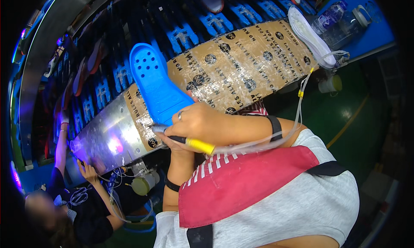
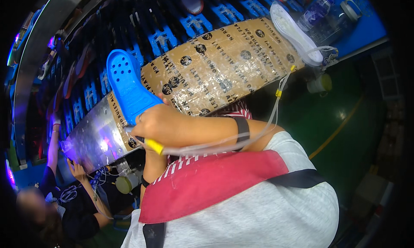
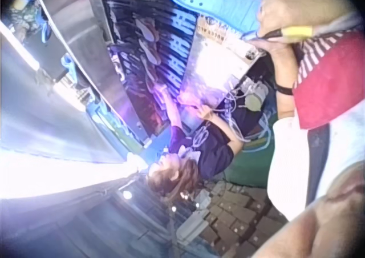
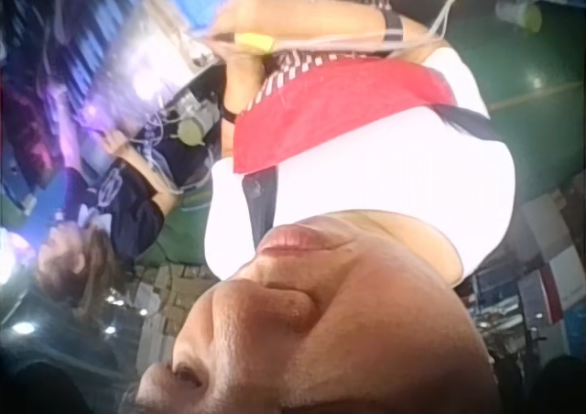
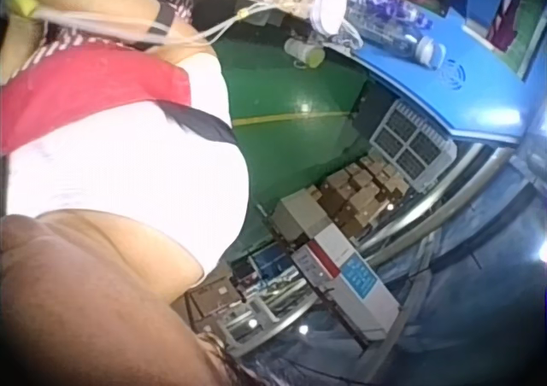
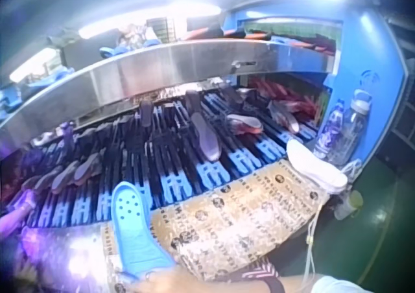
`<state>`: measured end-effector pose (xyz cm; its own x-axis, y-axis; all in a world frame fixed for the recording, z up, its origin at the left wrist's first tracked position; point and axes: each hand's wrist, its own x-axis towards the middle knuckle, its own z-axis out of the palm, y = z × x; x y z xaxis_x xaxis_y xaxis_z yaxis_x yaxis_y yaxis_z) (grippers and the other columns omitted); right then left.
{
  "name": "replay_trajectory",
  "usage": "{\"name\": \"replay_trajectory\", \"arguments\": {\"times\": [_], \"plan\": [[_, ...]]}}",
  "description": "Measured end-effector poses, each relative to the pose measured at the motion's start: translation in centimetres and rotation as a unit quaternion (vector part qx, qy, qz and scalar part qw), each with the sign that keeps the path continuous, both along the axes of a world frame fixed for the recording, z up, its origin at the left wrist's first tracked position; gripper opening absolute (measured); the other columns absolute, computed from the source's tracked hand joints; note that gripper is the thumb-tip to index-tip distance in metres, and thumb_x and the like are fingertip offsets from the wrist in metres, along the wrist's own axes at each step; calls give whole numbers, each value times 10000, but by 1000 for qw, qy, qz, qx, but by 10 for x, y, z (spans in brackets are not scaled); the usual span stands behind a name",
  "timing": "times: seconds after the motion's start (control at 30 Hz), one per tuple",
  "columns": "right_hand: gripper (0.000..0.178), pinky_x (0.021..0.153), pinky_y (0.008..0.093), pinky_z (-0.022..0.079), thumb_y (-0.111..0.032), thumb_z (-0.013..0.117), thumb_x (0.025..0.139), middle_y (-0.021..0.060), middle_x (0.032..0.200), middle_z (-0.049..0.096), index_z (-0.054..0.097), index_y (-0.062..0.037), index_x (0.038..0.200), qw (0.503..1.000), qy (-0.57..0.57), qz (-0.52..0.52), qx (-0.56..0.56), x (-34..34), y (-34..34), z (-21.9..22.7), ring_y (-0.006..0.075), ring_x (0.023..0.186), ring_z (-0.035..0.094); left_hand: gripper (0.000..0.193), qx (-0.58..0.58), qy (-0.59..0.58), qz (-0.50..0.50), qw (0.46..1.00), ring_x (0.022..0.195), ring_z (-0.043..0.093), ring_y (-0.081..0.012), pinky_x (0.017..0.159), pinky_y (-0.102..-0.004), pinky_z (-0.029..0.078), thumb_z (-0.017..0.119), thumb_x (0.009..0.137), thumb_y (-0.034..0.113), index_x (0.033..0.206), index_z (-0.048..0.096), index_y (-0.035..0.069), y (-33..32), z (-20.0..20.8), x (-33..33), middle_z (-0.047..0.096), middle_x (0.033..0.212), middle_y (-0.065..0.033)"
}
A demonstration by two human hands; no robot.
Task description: Apply glue to the edges and surface of shoe soles using a brush applicator and place them on a conveyor belt.
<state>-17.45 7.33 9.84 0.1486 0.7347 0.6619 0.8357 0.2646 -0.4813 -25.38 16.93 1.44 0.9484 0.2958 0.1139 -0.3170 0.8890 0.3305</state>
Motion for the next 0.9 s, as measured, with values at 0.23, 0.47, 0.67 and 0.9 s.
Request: {"name": "replay_trajectory", "arguments": {"times": [0.23, 0.47, 0.67, 0.9], "plan": [[252, 505, 323, 457, -89, 688, 654, 84, 658, 554, 625, -67, 897, 994, 83, -49, 48, 5, -4, -13, 241, 564, 571, 882, -24, 126, 76, 989, 1137, 416, -354, 983, -473, 320, 448, 691, 662, 1331, 269, 83, 4, -1, -5, 369, 1285, -211], [216, 529, 300, 456, -59, 685, 695, 103, 696, 593, 648, -27, 905, 968, 224, 111, 0, 12, -16, -2, 226, 600, 585, 813, -13, 79, 88, 993, 964, 511, -376, 755, -495, 480, 486, 705, 624, 1283, 327, 76, 12, 21, 8, 485, 1126, -207], [244, 587, 310, 471, -148, 687, 705, 108, 729, 604, 653, -68, 933, 945, 308, 106, -39, -1, -20, -24, 253, 638, 593, 795, 39, 76, 97, 992, 977, 507, -389, 770, -511, 470, 466, 713, 619, 1284, 341, 79, 24, 25, 9, 476, 1137, -209], [307, 520, 256, 441, -97, 725, 686, 85, 713, 614, 648, -64, 981, 956, 275, 78, -70, 18, -29, -6, 179, 603, 580, 844, 50, 46, 102, 992, 1092, 421, -391, 878, -521, 405, 604, 669, 513, 1315, 291, 69, 44, 33, 0, 408, 1225, -220]]}}
